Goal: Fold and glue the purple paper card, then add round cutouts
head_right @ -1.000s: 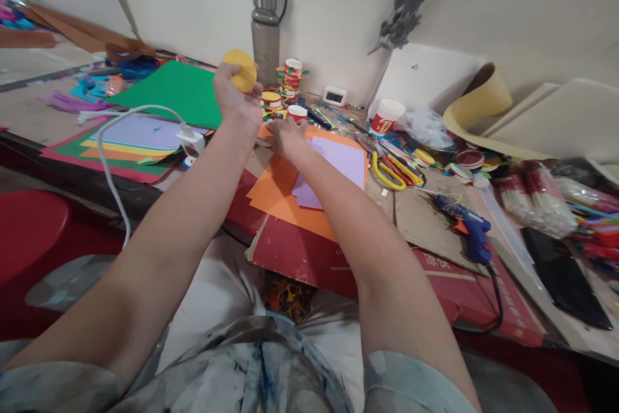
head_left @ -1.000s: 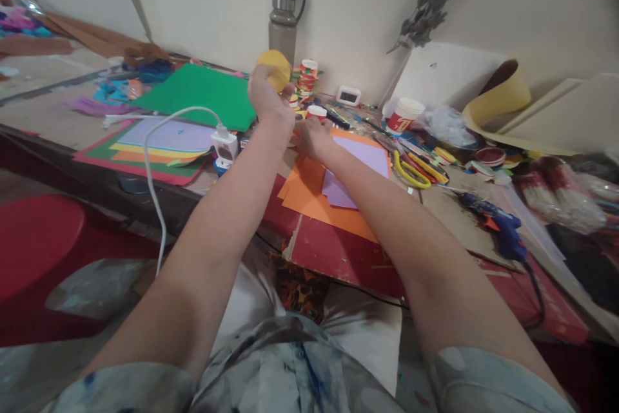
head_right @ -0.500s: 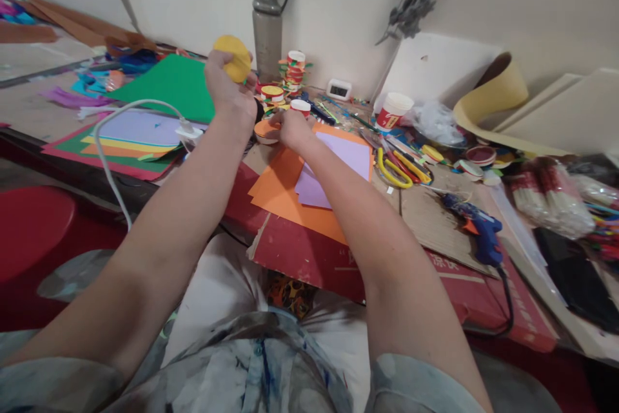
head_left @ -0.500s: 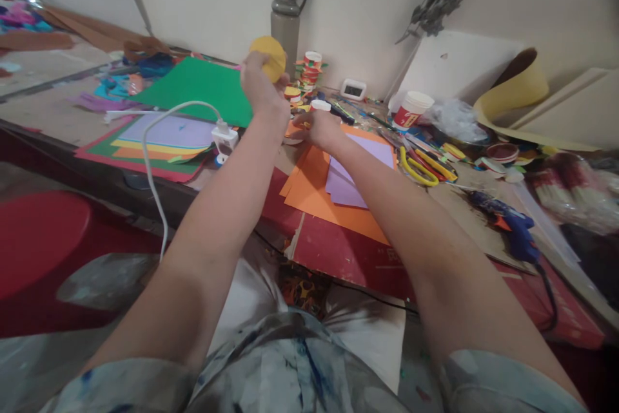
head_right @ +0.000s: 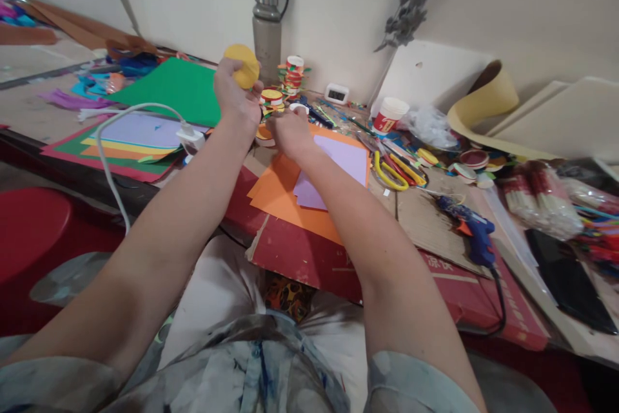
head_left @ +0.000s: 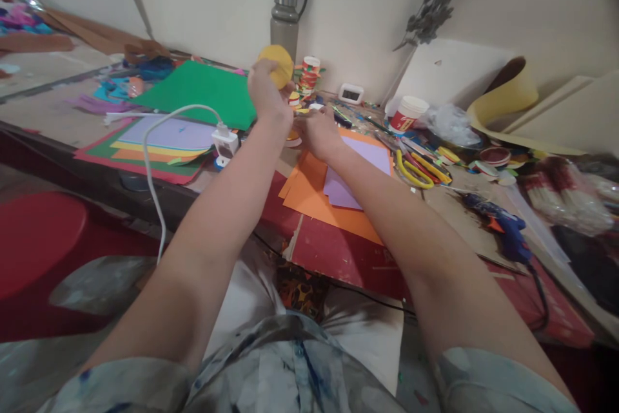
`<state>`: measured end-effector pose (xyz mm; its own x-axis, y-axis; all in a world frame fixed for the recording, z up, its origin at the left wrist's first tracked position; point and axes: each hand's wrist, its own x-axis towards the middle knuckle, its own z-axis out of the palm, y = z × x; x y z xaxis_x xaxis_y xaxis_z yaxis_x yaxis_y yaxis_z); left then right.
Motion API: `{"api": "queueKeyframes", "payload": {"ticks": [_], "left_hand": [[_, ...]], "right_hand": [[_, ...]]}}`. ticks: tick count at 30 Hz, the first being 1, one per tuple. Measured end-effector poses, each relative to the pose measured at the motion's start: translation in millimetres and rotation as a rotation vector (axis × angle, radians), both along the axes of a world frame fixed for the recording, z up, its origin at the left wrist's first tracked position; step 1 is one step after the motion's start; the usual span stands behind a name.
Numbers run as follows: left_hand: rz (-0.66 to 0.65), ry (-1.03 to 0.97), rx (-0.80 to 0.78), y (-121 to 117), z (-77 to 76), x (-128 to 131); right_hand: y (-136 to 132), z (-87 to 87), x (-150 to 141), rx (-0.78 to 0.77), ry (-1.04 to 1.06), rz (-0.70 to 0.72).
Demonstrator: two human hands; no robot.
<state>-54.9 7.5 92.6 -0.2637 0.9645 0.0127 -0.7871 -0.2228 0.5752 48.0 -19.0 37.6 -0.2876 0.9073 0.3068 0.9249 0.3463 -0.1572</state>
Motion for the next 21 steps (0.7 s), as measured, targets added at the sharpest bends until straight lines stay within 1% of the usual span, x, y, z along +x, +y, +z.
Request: {"api": "queueKeyframes", "payload": {"ticks": [1, 3, 6, 7, 9, 11, 13, 15, 17, 19, 21], "left_hand": [[0.006, 0.011, 0.010, -1.0, 0.3, 0.8], [0.033, 0.076, 0.032, -2.5, -0.5, 2.4], [0.075, 0.273, 0.036, -2.5, -5.7, 5.5], [0.071, 0.336, 0.030, -2.2, -8.5, 7.2], [0.032, 0.413, 0.040, -1.7, -15.4, 12.5], [-0.066, 0.449, 0.057, -2.8, -23.5, 20.8], [-0.225, 0.483, 0.064, -6.4, -32.1, 31.4], [-0.396, 0.522, 0.085, -12.5, -40.2, 42.5], [-0.527, 0.555, 0.122, -20.1, -46.8, 52.0], [-0.610, 0.585, 0.164, -28.1, -51.1, 58.4], [-0.653, 0.627, 0.210, -34.7, -53.6, 61.6]], "right_hand": [[0.7, 2.3, 1.5, 0.033, -0.014, -0.009], [4.5, 6.2, 8.6, 0.107, 0.069, -0.080], [11.0, 9.4, 29.9, 0.220, 0.390, -0.218], [11.5, 9.5, 38.8, 0.235, 0.523, -0.244], [7.5, 8.4, 56.6, 0.214, 0.779, -0.274], [-4.2, 6.0, 71.9, 0.165, 0.969, -0.293], [-21.8, 3.0, 83.2, 0.130, 1.098, -0.303], [-41.7, 0.0, 90.8, 0.108, 1.185, -0.294], [-59.9, -2.8, 95.7, 0.084, 1.237, -0.295], [-73.6, -4.8, 98.9, 0.051, 1.279, -0.321], [-81.8, -5.8, 101.1, 0.009, 1.323, -0.344]]}}
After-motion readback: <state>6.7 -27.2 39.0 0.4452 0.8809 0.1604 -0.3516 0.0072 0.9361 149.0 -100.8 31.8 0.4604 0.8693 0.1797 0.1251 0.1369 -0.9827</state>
